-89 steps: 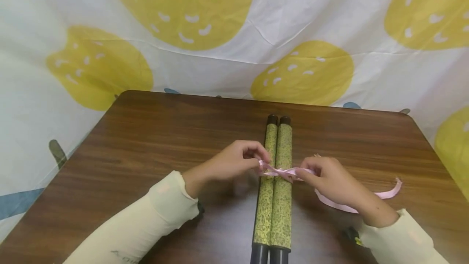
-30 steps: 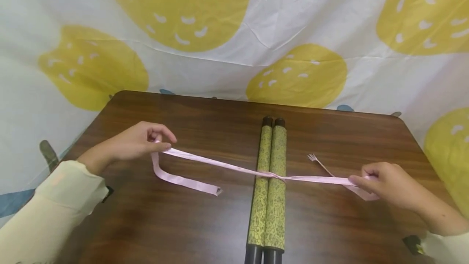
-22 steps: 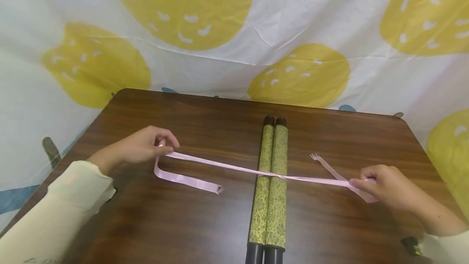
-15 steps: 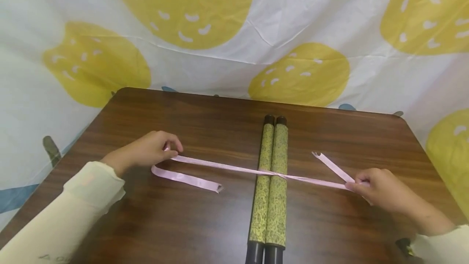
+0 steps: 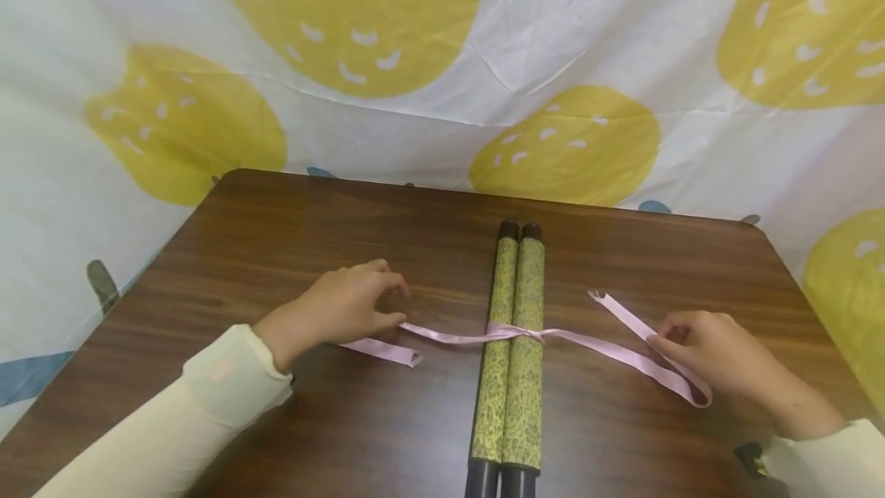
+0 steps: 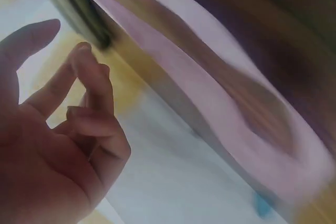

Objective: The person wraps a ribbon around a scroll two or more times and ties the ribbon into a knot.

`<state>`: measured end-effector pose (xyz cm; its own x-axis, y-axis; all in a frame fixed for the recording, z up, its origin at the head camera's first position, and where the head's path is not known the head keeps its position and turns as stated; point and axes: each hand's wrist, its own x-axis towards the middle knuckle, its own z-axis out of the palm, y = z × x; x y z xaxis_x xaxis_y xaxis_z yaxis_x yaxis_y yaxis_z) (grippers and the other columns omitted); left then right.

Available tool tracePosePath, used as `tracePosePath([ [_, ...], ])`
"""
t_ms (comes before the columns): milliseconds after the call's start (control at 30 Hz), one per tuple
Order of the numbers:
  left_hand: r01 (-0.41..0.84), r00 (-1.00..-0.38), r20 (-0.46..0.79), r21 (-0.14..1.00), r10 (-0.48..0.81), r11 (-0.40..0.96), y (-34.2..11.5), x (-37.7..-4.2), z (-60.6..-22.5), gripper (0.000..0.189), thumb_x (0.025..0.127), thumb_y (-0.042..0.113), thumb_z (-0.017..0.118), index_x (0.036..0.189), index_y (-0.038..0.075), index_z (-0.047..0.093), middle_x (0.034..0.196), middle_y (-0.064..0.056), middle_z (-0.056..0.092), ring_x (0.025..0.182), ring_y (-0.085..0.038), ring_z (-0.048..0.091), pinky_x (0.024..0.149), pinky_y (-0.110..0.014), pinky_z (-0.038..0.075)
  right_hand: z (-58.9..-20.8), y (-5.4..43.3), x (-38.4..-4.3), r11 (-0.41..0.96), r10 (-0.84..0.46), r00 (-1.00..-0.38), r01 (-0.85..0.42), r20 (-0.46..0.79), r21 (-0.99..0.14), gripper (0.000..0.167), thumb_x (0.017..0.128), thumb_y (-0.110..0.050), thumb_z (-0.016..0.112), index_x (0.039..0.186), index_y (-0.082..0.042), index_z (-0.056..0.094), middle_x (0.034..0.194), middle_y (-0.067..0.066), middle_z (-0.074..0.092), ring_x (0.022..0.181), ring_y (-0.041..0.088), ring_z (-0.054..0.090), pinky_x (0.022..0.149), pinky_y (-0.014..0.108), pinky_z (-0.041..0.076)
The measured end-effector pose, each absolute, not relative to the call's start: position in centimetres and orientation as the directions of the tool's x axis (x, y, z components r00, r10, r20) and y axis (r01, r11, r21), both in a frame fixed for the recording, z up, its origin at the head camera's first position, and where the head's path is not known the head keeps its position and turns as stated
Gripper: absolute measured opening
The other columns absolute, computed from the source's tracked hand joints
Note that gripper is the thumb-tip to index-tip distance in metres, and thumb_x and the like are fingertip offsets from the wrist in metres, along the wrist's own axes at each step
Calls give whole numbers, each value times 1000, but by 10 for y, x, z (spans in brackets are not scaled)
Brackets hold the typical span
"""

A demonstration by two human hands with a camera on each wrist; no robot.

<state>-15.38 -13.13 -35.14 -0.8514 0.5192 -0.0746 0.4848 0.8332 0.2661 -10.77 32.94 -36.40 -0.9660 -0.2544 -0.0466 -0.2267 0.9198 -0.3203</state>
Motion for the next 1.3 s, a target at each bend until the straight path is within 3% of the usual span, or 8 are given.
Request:
tracePosePath([
  [233, 623, -765, -39, 207, 642, 755, -59, -136, -362, 25, 83, 42, 77, 100, 25, 69, 89, 9, 65, 71, -13, 59, 60, -36, 49, -368, 319, -119, 944, -207, -975, -177, -83, -279, 19, 88, -29, 74, 89, -10, 71, 75, -4, 66, 68, 14, 60, 58, 35, 48],
  [367, 622, -777, -22, 130, 629, 772, -44, -134, -371, 21, 79, 34, 78, 78, 24, 60, 71, 8, 59, 64, -16, 58, 55, -37, 48, -373, 312, -124, 966, -155, -982, -129, -105, -222, 24, 89, -33, 71, 95, -9, 70, 85, 3, 69, 74, 23, 64, 57, 44, 50],
  [500, 603, -794, -11, 116, 608, 789, -45, -132, -376, 26, 75, 24, 77, 64, 24, 53, 64, 6, 57, 59, -19, 58, 52, -40, 46, -378, 308, -125, 976, -130, -982, -102, -134, -195, 22, 90, -32, 71, 94, -10, 68, 82, 3, 66, 69, 21, 58, 54, 41, 44],
  [633, 573, -809, -8, 217, 588, 790, -47, -132, -373, 22, 76, 21, 75, 65, 25, 57, 62, 9, 56, 57, -15, 54, 51, -36, 43, -381, 307, -125, 973, -129, -981, -97, -146, -210, 18, 90, -28, 71, 91, -10, 68, 76, 0, 63, 65, 19, 53, 53, 36, 40],
  [800, 535, -818, 9, 377, 575, 756, -47, -136, -361, 11, 79, 19, 74, 75, 22, 64, 63, 11, 55, 57, -9, 51, 51, -28, 42, -384, 306, -132, 959, -157, -981, -125, -112, -253, 15, 89, -23, 73, 88, -9, 68, 74, -1, 66, 64, 17, 56, 55, 38, 47],
  [1300, 479, -803, -15, 580, 596, 659, -18, -142, -344, 10, 85, 24, 73, 80, 18, 67, 65, 9, 57, 58, -4, 51, 54, -21, 44, -371, 286, -151, 890, -302, -945, -326, 122, -319, 9, 88, -15, 71, 82, -11, 65, 68, -4, 61, 62, 11, 53, 58, 29, 46],
])
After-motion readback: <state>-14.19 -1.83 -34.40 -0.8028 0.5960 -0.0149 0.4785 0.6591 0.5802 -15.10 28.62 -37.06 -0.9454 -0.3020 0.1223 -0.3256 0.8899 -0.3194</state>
